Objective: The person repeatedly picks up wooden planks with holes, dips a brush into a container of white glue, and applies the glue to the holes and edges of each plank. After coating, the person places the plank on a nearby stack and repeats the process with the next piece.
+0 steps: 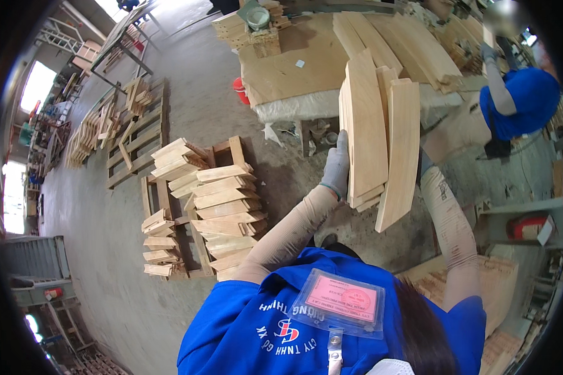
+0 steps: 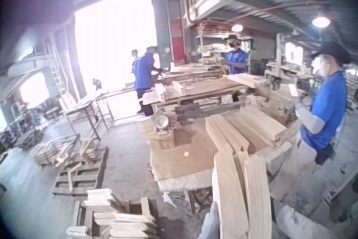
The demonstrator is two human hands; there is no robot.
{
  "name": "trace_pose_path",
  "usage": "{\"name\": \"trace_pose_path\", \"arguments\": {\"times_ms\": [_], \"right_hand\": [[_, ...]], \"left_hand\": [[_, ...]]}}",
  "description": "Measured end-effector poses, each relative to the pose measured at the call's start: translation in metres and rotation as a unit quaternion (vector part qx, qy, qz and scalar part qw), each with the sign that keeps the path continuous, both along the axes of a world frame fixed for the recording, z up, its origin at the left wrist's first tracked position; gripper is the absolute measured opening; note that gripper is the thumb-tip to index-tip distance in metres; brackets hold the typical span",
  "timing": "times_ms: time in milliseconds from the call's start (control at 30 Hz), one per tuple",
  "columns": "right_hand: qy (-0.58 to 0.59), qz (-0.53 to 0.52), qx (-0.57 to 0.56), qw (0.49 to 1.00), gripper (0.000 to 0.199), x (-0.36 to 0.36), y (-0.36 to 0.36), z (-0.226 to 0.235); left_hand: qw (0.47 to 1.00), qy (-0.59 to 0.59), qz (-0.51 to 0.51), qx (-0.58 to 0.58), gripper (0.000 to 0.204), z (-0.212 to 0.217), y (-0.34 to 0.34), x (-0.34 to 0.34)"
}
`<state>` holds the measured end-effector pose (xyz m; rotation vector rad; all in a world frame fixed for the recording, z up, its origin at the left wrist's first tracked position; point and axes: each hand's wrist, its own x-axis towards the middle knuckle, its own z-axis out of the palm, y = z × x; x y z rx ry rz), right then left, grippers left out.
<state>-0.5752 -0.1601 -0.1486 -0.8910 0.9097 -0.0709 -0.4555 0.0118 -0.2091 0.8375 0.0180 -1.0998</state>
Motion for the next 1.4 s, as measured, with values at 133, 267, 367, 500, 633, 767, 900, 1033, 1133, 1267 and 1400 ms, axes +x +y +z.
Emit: {"name": "trace_pose_path", "arguments": {"times_ms": [133,267,367,500,633,767,900,1033,1133,1267,1400], "right_hand": [[-0.013,0.034,0.006,0.999,0.035,0.104,-0.044,-0.011],[-0.023,0.045,0.033,0.998,0.034,0.209,-0.077,-0.027],[-0.026,0.046,0.055,0.997,0.034,0.279,-0.097,-0.033],[-0.029,0.035,0.079,0.996,0.034,0.346,-0.126,-0.046],[-0.017,0.032,0.037,0.999,0.034,0.396,-0.157,-0.05],[0.099,0.172,-0.18,0.963,0.031,0.445,-0.19,-0.027],[0.094,0.19,-0.321,0.923,0.024,0.433,-0.229,-0.001],[-0.02,0.155,-0.38,0.912,0.037,0.412,-0.218,0.043],[-0.113,0.124,-0.366,0.916,0.048,0.388,-0.226,0.081],[-0.122,0.031,-0.462,0.878,0.058,0.361,-0.239,0.111],[-0.087,0.069,-0.448,0.887,0.059,0.34,-0.264,0.124]], "left_hand": [[0.998,0.022,0.05,-0.028,0.068,-0.003,-0.041,0.077],[0.993,0.061,0.063,-0.077,0.062,-0.019,-0.074,0.17],[0.997,0.05,0.058,-0.021,0.057,-0.046,-0.096,0.239],[0.997,0.036,0.072,0.004,0.055,-0.053,-0.128,0.306],[0.995,-0.025,0.094,-0.002,0.065,-0.044,-0.157,0.355],[0.575,-0.695,-0.061,0.427,0.068,-0.057,-0.153,0.418],[0.889,-0.407,0.083,0.195,0.072,-0.012,-0.172,0.421],[0.816,-0.458,0.086,0.342,0.097,0.009,-0.19,0.397],[0.688,-0.541,0.059,0.479,0.1,0.029,-0.203,0.388],[0.675,-0.517,-0.026,0.527,0.098,0.052,-0.206,0.392],[0.666,-0.541,0.056,0.511,0.089,0.065,-0.184,0.377]]}}
